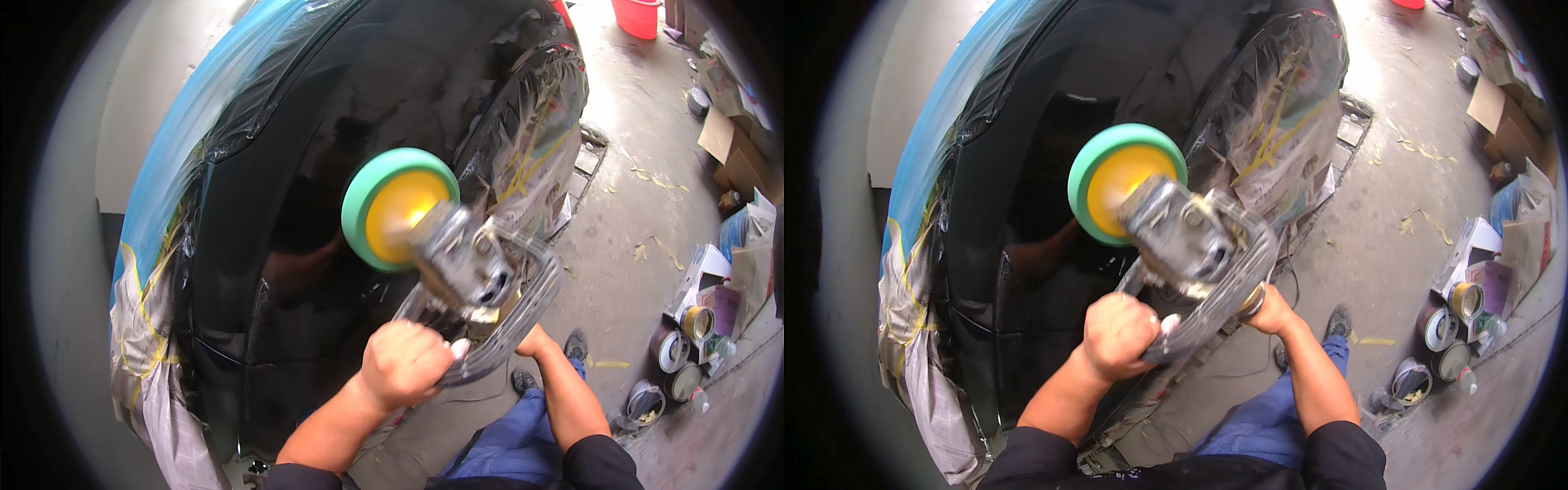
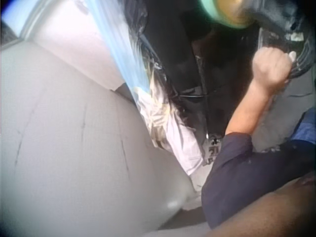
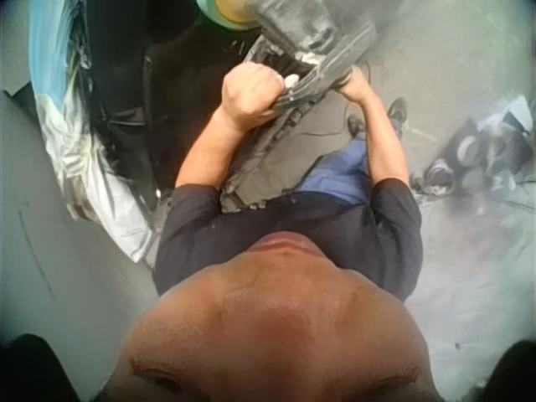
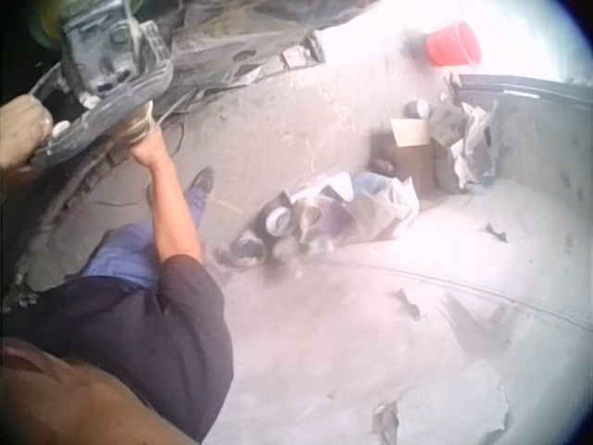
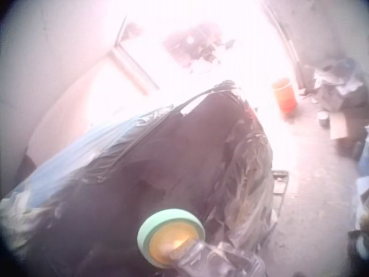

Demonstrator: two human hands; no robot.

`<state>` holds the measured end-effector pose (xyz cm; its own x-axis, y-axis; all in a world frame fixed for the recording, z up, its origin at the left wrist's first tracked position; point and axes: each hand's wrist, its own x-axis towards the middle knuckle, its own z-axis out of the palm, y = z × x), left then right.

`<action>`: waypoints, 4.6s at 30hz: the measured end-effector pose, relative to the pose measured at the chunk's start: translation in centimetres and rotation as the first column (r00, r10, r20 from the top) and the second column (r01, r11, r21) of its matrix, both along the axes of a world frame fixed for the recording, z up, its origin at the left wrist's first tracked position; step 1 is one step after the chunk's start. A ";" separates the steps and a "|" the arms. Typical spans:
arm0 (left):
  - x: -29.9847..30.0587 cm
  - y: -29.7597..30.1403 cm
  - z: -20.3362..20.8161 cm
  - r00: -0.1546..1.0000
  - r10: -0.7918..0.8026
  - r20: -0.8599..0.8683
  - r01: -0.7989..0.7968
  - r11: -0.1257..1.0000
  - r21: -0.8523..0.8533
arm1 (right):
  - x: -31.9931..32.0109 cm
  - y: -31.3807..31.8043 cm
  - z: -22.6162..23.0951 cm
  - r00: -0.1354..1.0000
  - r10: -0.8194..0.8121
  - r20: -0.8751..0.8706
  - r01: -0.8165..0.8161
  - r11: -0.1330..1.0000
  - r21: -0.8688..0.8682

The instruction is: The person uses a rotary polisher with a yellow and green pad to buff the black car hood. They apply polishing compound from a bottle and continue polishing the surface. The person then removes the pad from the polisher and cleans it with a cloth.

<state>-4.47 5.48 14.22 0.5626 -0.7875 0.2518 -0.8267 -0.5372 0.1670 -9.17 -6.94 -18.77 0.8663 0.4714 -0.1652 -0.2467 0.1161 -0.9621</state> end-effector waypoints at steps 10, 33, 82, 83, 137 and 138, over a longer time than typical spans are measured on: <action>0.9 -1.7 0.1 1.000 0.016 0.005 -0.017 0.997 0.069 | 1.2 0.0 0.7 0.998 -0.019 -0.058 0.020 1.000 0.015; -11.4 11.3 -6.4 0.999 0.022 -0.028 -0.020 0.998 0.063 | -11.4 18.0 -10.8 0.999 -0.023 0.031 0.019 0.992 0.123; -15.8 18.5 -4.5 0.996 0.091 0.000 -0.087 0.949 -0.302 | -10.1 9.5 5.6 0.992 0.121 0.036 -0.104 0.945 -0.309; -16.2 18.7 -4.9 0.996 0.086 0.004 -0.081 0.949 -0.304 | -10.2 9.6 5.7 0.992 0.121 0.039 -0.103 0.947 -0.305; 2.7 -0.3 3.3 0.989 0.134 0.058 -0.108 0.939 -0.328 | 2.7 -7.6 11.2 1.000 -0.005 0.009 0.007 0.959 -0.283; 4.4 -2.4 4.2 0.990 0.130 0.056 -0.110 0.954 -0.279 | 3.1 -8.1 8.9 0.999 -0.042 0.010 0.043 0.962 -0.268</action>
<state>-0.05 3.08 18.46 0.6207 -0.6099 0.4927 -0.7745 -0.5747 0.2642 -6.06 -15.05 -9.83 0.8856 0.3725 -0.2774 -0.2435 -0.1362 -0.9603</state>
